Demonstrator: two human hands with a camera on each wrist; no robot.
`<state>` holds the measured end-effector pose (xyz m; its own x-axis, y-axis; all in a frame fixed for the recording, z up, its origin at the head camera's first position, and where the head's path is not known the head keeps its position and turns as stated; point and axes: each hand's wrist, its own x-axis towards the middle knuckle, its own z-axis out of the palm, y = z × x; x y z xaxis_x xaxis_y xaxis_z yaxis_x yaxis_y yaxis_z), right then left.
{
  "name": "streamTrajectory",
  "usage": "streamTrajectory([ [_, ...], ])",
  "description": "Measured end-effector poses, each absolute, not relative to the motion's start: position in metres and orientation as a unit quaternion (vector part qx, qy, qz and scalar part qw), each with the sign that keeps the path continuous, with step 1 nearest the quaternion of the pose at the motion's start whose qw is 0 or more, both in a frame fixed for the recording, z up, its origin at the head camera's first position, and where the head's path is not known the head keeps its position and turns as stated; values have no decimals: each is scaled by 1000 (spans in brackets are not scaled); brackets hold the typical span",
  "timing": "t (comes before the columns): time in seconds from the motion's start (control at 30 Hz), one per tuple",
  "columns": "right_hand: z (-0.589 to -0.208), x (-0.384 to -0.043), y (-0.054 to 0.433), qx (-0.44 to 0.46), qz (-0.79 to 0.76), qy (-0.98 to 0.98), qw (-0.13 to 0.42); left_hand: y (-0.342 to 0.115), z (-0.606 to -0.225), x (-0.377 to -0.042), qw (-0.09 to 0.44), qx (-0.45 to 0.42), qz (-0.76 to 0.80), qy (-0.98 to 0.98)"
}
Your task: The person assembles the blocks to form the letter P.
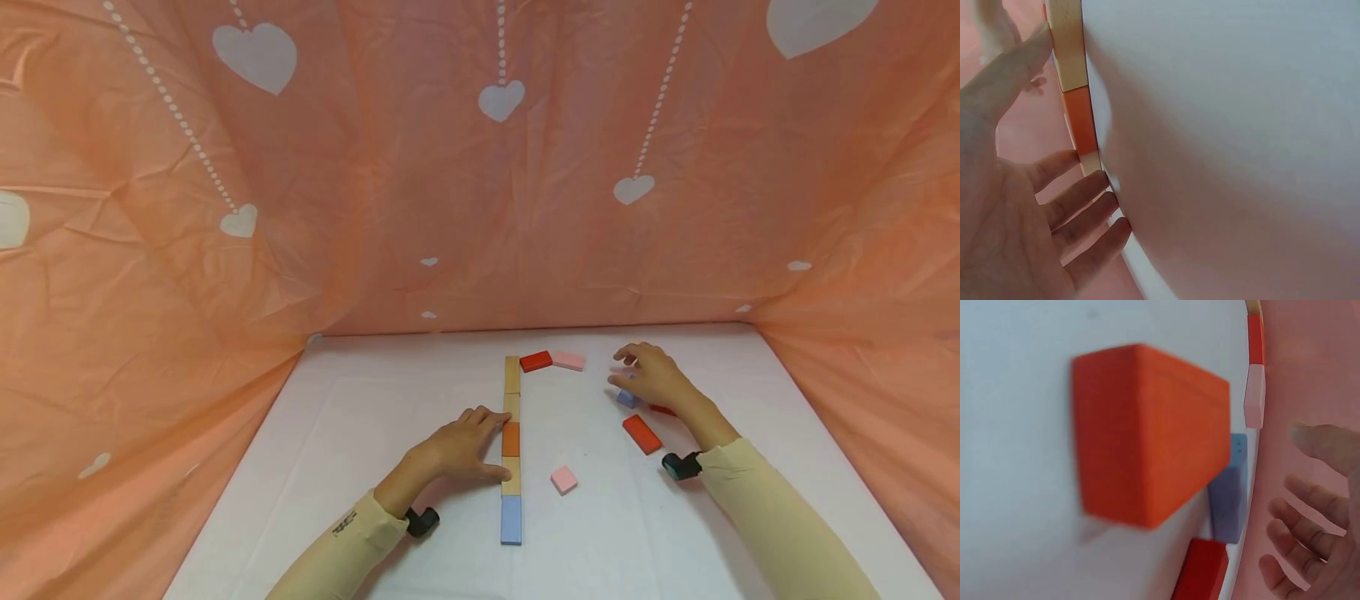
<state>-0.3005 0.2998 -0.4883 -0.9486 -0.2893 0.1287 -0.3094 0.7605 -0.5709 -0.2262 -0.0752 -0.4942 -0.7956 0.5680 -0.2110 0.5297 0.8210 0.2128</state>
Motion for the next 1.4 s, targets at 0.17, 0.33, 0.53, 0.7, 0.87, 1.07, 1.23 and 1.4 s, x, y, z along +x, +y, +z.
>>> streamTrajectory([
  [0.17, -493, -289, 308, 142, 274, -951, 18, -76, -495, -227, 133, 291, 66, 945],
  [0.33, -499, -280, 311, 127, 261, -957, 15, -77, -495, -227, 133, 290, 67, 945],
  [0.53, -500, -272, 310, 111, 252, -961, 1, -77, -496, -228, 134, 289, 74, 945],
  [0.7, -502, -273, 310, 112, 242, -964, 0, -77, -498, -228, 132, 291, 71, 945],
  [0.87, -505, -274, 311, 106, 236, -966, -6, -76, -499, -228, 130, 294, 67, 945],
  [1.07, -504, -275, 309, 116, 243, -963, 0, -76, -497, -227, 129, 293, 68, 945],
  [1.23, -503, -278, 306, 137, 261, -955, 4, -75, -496, -227, 131, 291, 69, 945],
  [1.4, -504, -284, 301, 146, 292, -945, -14, -75, -496, -226, 130, 292, 70, 945],
])
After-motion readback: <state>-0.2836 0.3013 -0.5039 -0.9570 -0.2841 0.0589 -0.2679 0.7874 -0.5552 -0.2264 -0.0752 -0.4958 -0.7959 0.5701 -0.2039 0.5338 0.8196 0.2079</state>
